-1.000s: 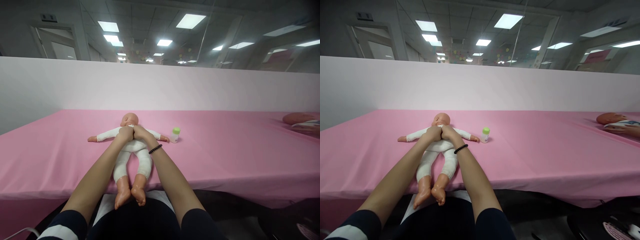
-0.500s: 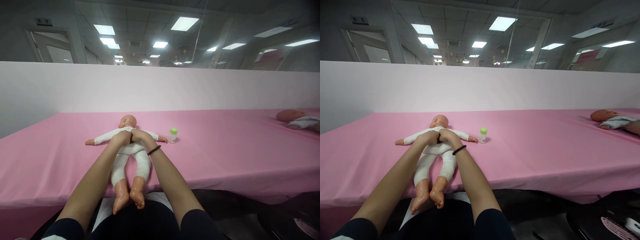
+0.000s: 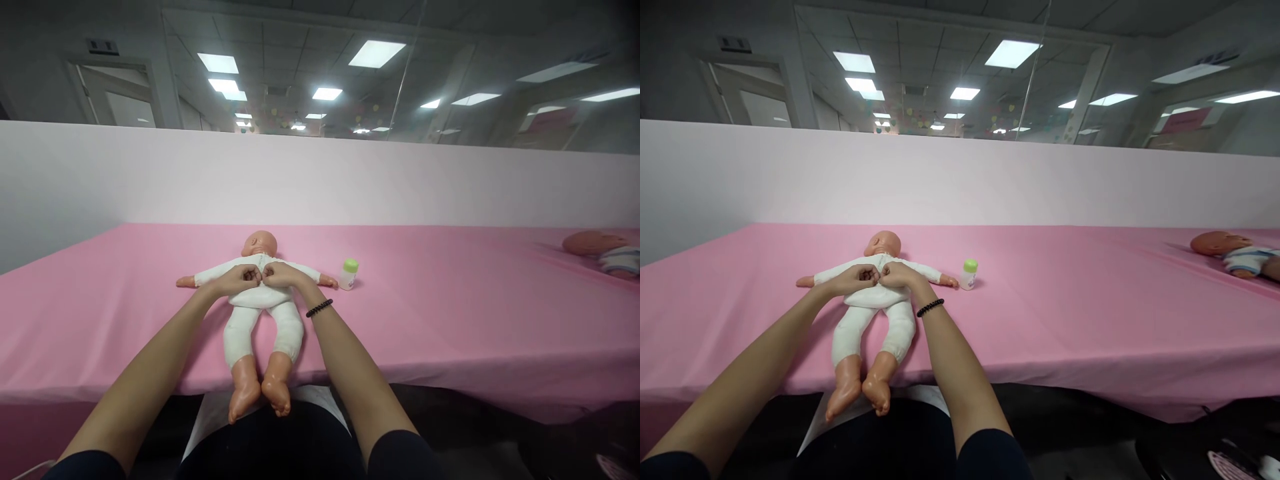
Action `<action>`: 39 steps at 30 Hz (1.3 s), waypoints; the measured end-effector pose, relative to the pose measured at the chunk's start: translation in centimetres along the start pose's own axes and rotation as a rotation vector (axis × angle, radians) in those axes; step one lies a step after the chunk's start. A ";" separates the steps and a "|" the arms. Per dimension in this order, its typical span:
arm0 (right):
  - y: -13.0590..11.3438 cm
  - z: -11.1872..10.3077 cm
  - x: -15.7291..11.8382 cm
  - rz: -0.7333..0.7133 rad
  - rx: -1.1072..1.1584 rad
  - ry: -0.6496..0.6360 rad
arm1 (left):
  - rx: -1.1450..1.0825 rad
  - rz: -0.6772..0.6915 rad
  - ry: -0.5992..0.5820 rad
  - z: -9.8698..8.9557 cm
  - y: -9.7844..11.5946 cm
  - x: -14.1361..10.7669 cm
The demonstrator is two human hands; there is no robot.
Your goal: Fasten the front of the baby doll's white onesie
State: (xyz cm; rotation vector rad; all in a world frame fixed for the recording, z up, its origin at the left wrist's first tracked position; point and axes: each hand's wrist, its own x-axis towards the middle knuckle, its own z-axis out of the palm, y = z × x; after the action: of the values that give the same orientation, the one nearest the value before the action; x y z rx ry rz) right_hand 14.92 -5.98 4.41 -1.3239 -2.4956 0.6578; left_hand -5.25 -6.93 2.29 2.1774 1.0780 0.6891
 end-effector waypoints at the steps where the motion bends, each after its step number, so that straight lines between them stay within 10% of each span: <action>1: 0.0 0.0 0.0 -0.006 0.010 -0.004 | -0.013 0.021 -0.010 0.0 0.2 -0.2; 39: 1.5 -1.7 -0.8 -0.262 0.188 -0.219 | -0.059 0.032 -0.182 -0.7 1.2 -0.7</action>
State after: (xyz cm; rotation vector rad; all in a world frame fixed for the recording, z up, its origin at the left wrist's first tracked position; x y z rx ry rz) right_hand 17.18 -5.44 5.16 -0.8821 -2.6327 0.9901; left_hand -5.47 -7.91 3.53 2.1639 0.9192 0.5186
